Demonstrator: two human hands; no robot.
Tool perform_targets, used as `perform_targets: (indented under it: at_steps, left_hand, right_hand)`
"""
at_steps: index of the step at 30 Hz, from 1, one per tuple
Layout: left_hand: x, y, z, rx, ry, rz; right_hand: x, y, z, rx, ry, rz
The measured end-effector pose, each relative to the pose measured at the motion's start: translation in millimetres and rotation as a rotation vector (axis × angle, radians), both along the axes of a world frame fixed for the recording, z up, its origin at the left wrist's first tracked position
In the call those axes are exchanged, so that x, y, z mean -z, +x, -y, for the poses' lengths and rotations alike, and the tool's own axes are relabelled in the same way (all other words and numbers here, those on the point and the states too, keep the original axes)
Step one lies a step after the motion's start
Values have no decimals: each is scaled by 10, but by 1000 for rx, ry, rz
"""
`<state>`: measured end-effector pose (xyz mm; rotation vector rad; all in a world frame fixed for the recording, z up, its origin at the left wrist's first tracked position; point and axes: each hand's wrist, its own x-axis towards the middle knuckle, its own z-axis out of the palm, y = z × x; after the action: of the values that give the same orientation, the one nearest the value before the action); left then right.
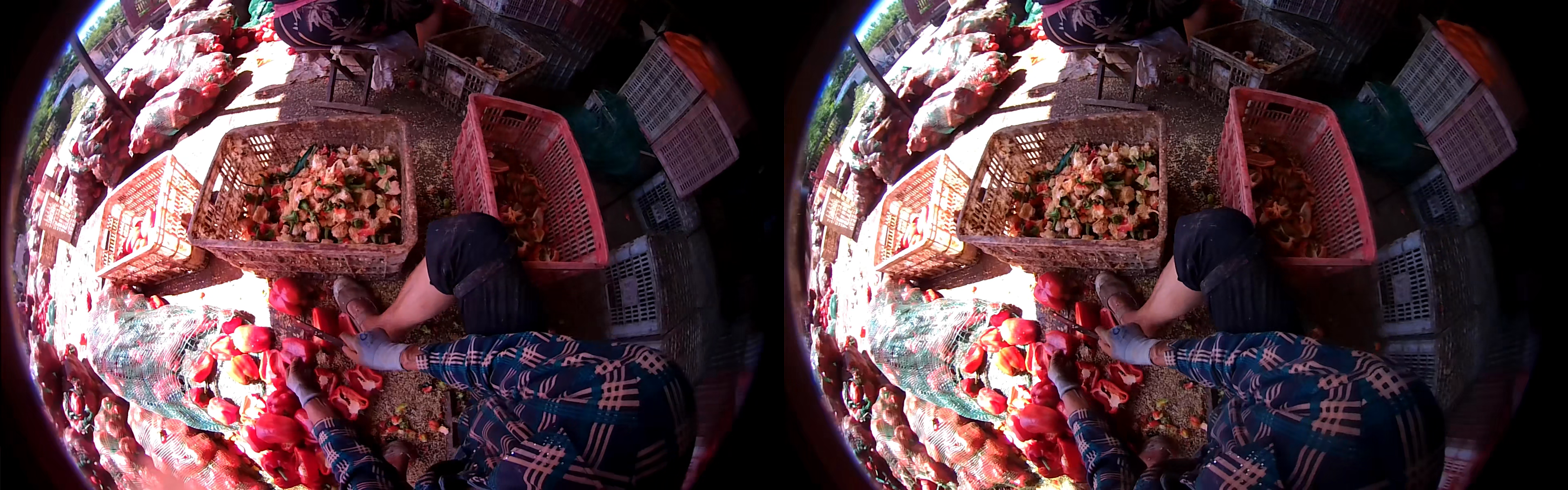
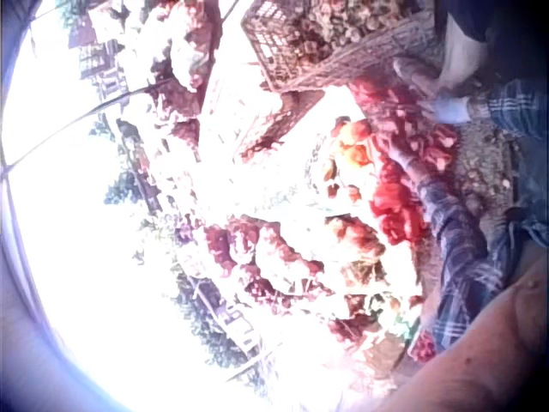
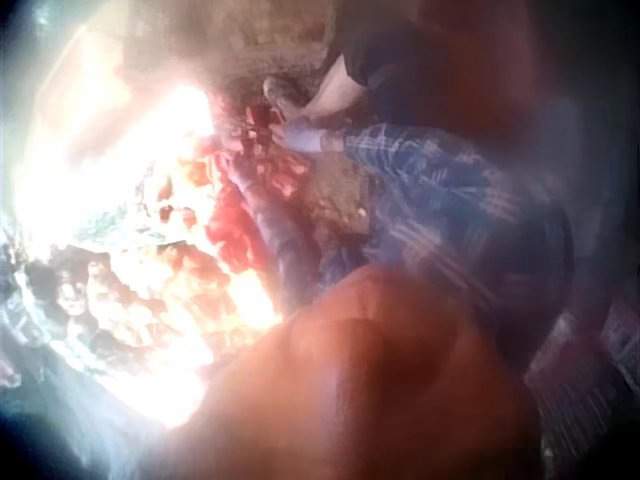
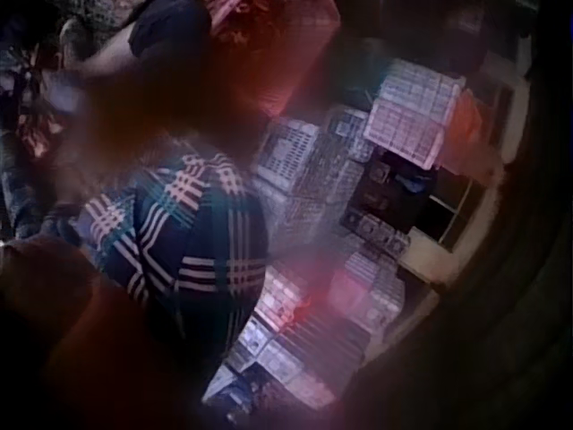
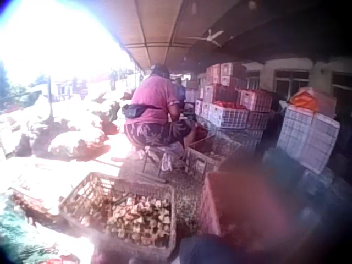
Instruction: The person cleans red bell peppers by cutting them open with a knife, removing the seeds and stems by hand, and placing the cleaned pieces into a crate.
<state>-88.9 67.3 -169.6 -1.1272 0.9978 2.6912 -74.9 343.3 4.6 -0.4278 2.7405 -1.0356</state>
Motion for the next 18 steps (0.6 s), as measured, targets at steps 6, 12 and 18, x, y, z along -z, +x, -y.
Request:
perform_targets:
  at_steps: [6, 12, 18]
  left_hand:
    - [-1141, 569, -411, 26, 121, 88]
    - [-1047, 1116, -72, -231, 122, -129]
    - [-1770, 1416, -410, -347, -44, -140]
  right_hand:
    - [-137, 34, 84, -157, -7, -251]
    - [-977, 187, 203, -160, -328, -434]
    - [-1099, 515, 372, -337, -381, -570]
